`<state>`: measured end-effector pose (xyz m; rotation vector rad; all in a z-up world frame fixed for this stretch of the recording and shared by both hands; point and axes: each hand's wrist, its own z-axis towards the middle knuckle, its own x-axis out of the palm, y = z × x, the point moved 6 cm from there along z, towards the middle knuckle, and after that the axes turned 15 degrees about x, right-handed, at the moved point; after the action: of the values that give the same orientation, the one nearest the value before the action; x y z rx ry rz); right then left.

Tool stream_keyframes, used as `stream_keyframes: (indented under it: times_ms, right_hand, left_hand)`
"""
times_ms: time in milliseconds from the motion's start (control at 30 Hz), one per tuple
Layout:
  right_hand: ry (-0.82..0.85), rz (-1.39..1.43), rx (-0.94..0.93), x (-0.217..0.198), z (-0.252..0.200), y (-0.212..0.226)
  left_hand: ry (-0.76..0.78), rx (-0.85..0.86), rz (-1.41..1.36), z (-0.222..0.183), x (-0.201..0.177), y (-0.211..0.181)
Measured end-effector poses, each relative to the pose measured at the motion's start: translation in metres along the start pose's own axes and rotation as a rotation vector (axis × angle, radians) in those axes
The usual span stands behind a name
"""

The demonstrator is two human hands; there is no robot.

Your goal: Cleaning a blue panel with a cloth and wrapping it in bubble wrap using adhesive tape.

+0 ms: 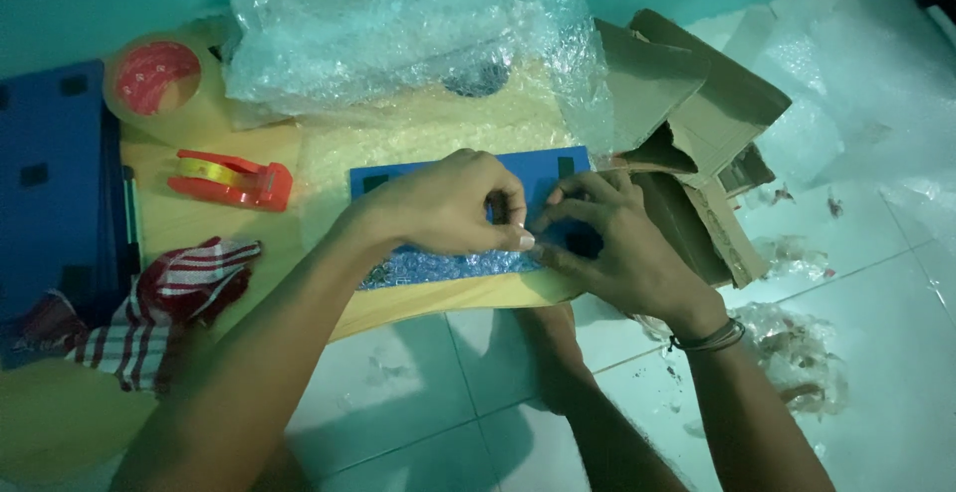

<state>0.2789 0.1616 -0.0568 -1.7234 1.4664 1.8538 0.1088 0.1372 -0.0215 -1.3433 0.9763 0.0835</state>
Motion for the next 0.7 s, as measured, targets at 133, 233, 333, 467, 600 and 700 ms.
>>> stream_keyframes:
  times_ms: [133,233,333,467,600,700]
  right_hand:
    - [-0.040,0.013,-0.029,-0.004,-0.001,0.007]
    - [0.020,-0.066,0.011,0.004,0.001,-0.001]
    - [0.002,-0.010,-0.019,-0.002,-0.001,0.006]
    - [0.011,0.039,0.003,-0.002,0.002,0.003]
    - [0.057,0.159,0.070,-0.006,0.001,0.003]
    - [0.038,0.206,0.039,-0.003,0.002,-0.005]
  left_hand:
    - [0.037,-0.046,0.011,0.001,0.003,0.001]
    - [0.118,-0.098,-0.007,0.006,0.014,0.010]
    - [0.033,0.028,-0.031,0.009,0.016,0.010]
    - [0.043,-0.006,0.005,0.014,0.017,0.012]
    - [0.049,-0.005,-0.061,0.013,0.016,0.006]
    - [0.069,-0.030,-0.048,0.017,0.013,0.009]
